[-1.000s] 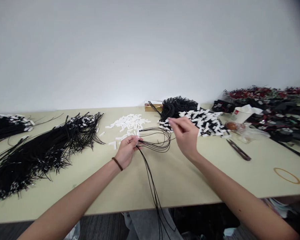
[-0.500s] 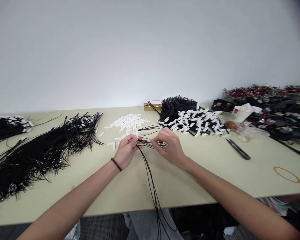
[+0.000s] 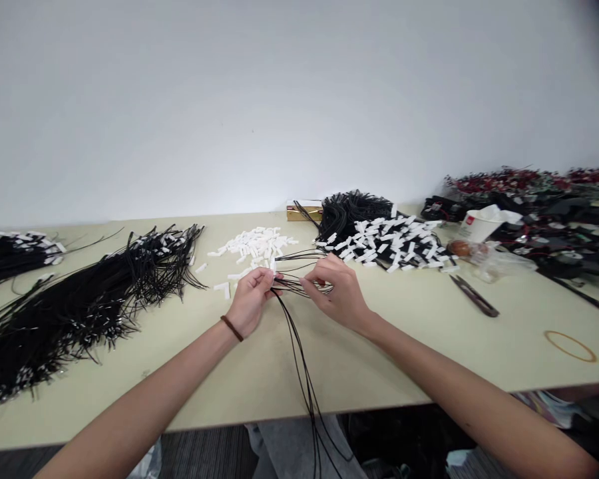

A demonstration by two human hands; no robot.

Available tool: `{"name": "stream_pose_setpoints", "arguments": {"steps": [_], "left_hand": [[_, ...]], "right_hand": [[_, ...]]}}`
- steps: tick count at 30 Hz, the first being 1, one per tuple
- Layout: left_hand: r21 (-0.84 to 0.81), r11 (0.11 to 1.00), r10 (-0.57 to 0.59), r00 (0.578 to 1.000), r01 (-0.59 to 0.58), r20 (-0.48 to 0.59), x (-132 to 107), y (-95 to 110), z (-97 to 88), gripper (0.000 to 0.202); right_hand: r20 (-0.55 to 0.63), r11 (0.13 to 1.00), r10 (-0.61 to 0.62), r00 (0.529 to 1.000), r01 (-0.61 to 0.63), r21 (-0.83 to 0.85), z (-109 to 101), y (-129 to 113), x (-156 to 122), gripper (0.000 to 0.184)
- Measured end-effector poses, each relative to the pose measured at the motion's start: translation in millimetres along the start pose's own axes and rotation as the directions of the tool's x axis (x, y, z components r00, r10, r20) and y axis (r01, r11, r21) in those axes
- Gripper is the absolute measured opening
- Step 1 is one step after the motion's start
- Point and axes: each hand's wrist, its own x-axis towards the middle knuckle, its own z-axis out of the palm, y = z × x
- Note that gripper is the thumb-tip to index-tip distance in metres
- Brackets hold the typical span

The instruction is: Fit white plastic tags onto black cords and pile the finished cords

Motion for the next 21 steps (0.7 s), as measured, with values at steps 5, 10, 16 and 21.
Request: {"name": "stream_pose_setpoints", "arguments": {"steps": [5,10,16,21], "left_hand": [[-0.001,1.000,-0.001,1.000,0.001,0.001,-0.7,0.7,0.2,0.031],[0.003,1.000,-0.001,1.000,0.001,0.003,-0.2,0.4,0.5,0.030],[0.017,1.000,0.002,1.000,-0.002,0.006,-0.9,0.6,0.6,0.029],[0.020,1.000,0.008,1.000,-0.008,0.011,-0.4,0.1,0.2,0.029]], "right_hand": [[-0.002,1.000,-0.001,1.000,0.001,0.005,0.4,0.4,-0.2,0.022],[-0.007,1.000,-0.007,1.000,0.007,0.008,0.2,0.5,0.4,0.022],[-0.004,1.000,-0.005,1.000,0.005,0.009,0.3,0.4,0.2,0.023],[0.020,0.999,0.023,1.000,-0.024,0.033,0.2,-0.2,0.4,0.024]]}}
